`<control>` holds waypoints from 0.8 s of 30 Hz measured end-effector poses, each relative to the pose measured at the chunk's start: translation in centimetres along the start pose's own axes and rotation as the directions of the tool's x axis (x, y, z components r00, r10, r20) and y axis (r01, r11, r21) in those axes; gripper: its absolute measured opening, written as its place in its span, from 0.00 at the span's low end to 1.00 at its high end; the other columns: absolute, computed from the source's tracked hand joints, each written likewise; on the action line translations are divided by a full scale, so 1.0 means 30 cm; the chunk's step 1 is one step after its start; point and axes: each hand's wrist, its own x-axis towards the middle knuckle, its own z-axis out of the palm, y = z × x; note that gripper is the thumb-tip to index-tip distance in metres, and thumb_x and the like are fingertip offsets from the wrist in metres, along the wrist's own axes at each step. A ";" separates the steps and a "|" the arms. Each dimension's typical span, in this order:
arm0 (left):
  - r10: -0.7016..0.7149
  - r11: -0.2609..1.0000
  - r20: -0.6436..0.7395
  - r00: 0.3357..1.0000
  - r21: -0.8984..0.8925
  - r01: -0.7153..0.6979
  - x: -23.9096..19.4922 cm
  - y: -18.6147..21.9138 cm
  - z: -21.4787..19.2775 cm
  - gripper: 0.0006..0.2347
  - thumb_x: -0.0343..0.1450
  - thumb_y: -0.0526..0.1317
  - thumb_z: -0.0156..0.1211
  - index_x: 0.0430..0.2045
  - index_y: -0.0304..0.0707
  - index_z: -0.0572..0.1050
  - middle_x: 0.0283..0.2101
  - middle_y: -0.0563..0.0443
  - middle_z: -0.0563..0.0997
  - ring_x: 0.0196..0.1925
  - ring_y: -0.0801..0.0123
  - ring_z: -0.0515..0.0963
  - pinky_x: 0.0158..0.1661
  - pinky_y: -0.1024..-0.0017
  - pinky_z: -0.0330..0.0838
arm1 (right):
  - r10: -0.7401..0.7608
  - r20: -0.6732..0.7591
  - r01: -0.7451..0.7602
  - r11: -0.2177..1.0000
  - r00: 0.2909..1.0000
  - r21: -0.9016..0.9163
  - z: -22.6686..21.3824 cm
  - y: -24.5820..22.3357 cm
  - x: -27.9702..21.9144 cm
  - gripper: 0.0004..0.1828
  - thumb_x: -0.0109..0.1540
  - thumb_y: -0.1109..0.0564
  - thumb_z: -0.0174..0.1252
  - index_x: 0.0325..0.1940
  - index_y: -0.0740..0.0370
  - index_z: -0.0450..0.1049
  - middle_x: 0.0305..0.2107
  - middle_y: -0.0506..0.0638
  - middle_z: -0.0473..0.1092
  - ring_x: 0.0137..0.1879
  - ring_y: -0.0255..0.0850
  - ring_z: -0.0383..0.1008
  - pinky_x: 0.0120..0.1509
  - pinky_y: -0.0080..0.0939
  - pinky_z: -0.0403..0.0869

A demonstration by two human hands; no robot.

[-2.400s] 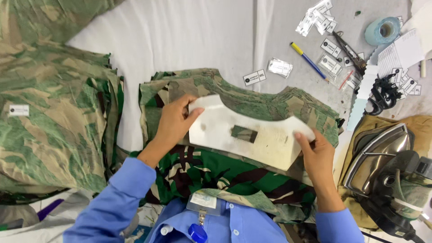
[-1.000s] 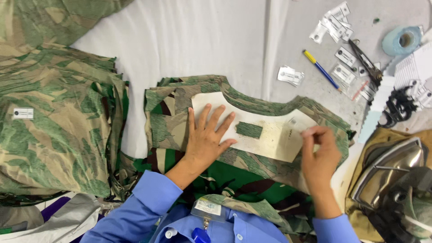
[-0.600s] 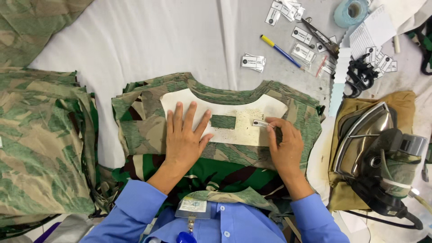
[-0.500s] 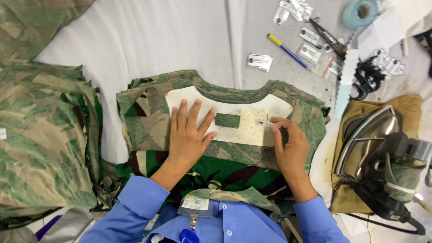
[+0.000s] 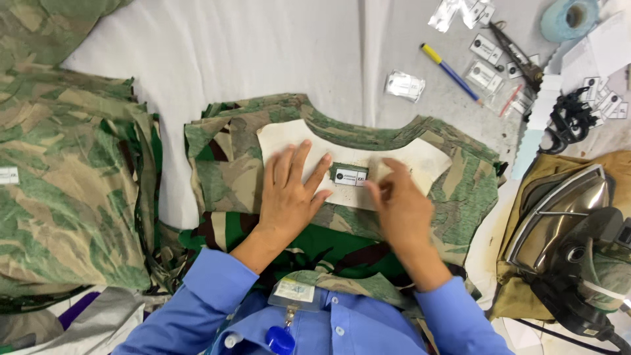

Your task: The person places a white template on the collar area of a camouflage shirt, positions a small label on the template, and presses it with a steam iron. The person repeats this process for multiple shirts, occasionally refilling the iron's water tank.

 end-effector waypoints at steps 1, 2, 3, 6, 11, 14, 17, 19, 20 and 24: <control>-0.006 1.000 0.005 1.000 -0.001 0.006 -0.022 0.003 0.007 0.26 0.67 0.52 0.62 0.59 0.48 0.68 0.61 0.35 0.66 0.62 0.40 0.65 0.58 0.43 0.58 | -0.001 0.008 0.001 1.000 1.000 -0.002 -0.022 0.042 -0.035 0.22 0.65 0.43 0.57 0.58 0.56 0.66 0.26 0.51 0.76 0.31 0.46 0.79 0.34 0.45 0.75; 0.016 1.000 0.035 0.999 -0.012 -0.016 -0.025 0.001 0.023 0.27 0.67 0.51 0.60 0.60 0.45 0.67 0.58 0.37 0.68 0.57 0.44 0.67 0.52 0.50 0.63 | 0.002 -0.096 -0.001 1.000 0.995 0.013 -0.050 0.086 -0.054 0.22 0.63 0.47 0.61 0.58 0.55 0.68 0.30 0.52 0.76 0.35 0.48 0.78 0.39 0.47 0.75; 0.039 0.999 0.065 0.997 -0.024 -0.037 -0.028 0.002 0.039 0.27 0.67 0.50 0.59 0.61 0.41 0.66 0.54 0.38 0.70 0.52 0.48 0.70 0.45 0.57 0.67 | 0.006 -0.198 0.000 1.000 0.980 0.028 -0.079 0.132 -0.073 0.23 0.60 0.52 0.65 0.58 0.55 0.71 0.33 0.52 0.75 0.40 0.50 0.77 0.44 0.50 0.75; 0.033 0.973 0.194 0.981 0.218 -0.076 -0.001 0.027 -0.038 0.30 0.69 0.55 0.61 0.63 0.41 0.62 0.59 0.49 0.68 0.53 0.60 0.69 0.46 0.66 0.67 | 0.055 -0.533 -0.108 0.992 0.844 -0.069 -0.292 0.388 -0.167 0.23 0.64 0.78 0.64 0.63 0.71 0.74 0.53 0.67 0.66 0.56 0.58 0.68 0.53 0.46 0.70; 0.080 0.950 0.219 0.972 0.278 -0.141 -0.050 0.036 -0.028 0.26 0.74 0.48 0.55 0.67 0.53 0.55 0.65 0.40 0.61 0.60 0.51 0.68 0.49 0.60 0.73 | 0.368 -0.374 -0.504 0.772 0.851 -0.387 -0.320 1.287 -0.370 0.36 0.95 0.41 0.43 0.45 0.74 0.71 0.31 0.66 0.67 0.36 0.60 0.70 0.37 0.57 0.65; 0.097 0.939 0.245 0.965 0.299 -0.170 -0.062 0.040 -0.021 0.26 0.73 0.49 0.56 0.67 0.55 0.56 0.65 0.38 0.61 0.60 0.51 0.68 0.48 0.63 0.73 | 0.393 -0.296 -0.480 0.813 0.870 -0.331 -0.322 1.403 -0.398 0.44 0.97 0.39 0.38 0.41 0.78 0.70 0.28 0.67 0.66 0.38 0.58 0.69 0.43 0.53 0.62; 0.101 0.923 0.267 0.958 0.335 -0.191 -0.039 0.033 -0.038 0.30 0.69 0.55 0.60 0.66 0.55 0.59 0.64 0.41 0.63 0.57 0.55 0.69 0.47 0.67 0.74 | 0.563 -0.258 -0.554 0.824 0.785 0.114 -0.313 1.359 -0.374 0.35 0.90 0.35 0.43 0.56 0.73 0.72 0.40 0.66 0.70 0.47 0.58 0.72 0.44 0.57 0.68; 0.111 0.916 0.284 0.952 0.344 -0.209 -0.036 0.034 -0.039 0.30 0.69 0.56 0.59 0.66 0.54 0.59 0.63 0.41 0.62 0.57 0.56 0.69 0.46 0.67 0.74 | 0.637 -0.241 -0.537 0.757 0.732 0.372 -0.344 1.192 -0.373 0.28 0.85 0.32 0.49 0.63 0.61 0.68 0.47 0.55 0.66 0.47 0.51 0.70 0.38 0.59 0.72; 0.110 0.920 0.288 0.951 0.333 -0.207 -0.035 0.033 -0.035 0.31 0.69 0.55 0.59 0.66 0.53 0.59 0.63 0.41 0.63 0.56 0.56 0.69 0.46 0.68 0.74 | 0.511 -0.229 -0.452 0.851 0.828 0.267 -0.383 1.042 -0.362 0.21 0.83 0.44 0.48 0.64 0.67 0.66 0.45 0.62 0.66 0.46 0.53 0.68 0.43 0.57 0.67; 0.118 0.913 0.303 0.946 0.342 -0.224 -0.038 0.029 -0.016 0.30 0.69 0.56 0.58 0.67 0.52 0.58 0.63 0.40 0.62 0.56 0.54 0.68 0.46 0.67 0.76 | 0.410 -0.108 -0.405 0.912 0.906 0.063 -0.442 0.755 -0.336 0.18 0.81 0.52 0.42 0.47 0.72 0.60 0.27 0.66 0.62 0.32 0.58 0.61 0.42 0.57 0.59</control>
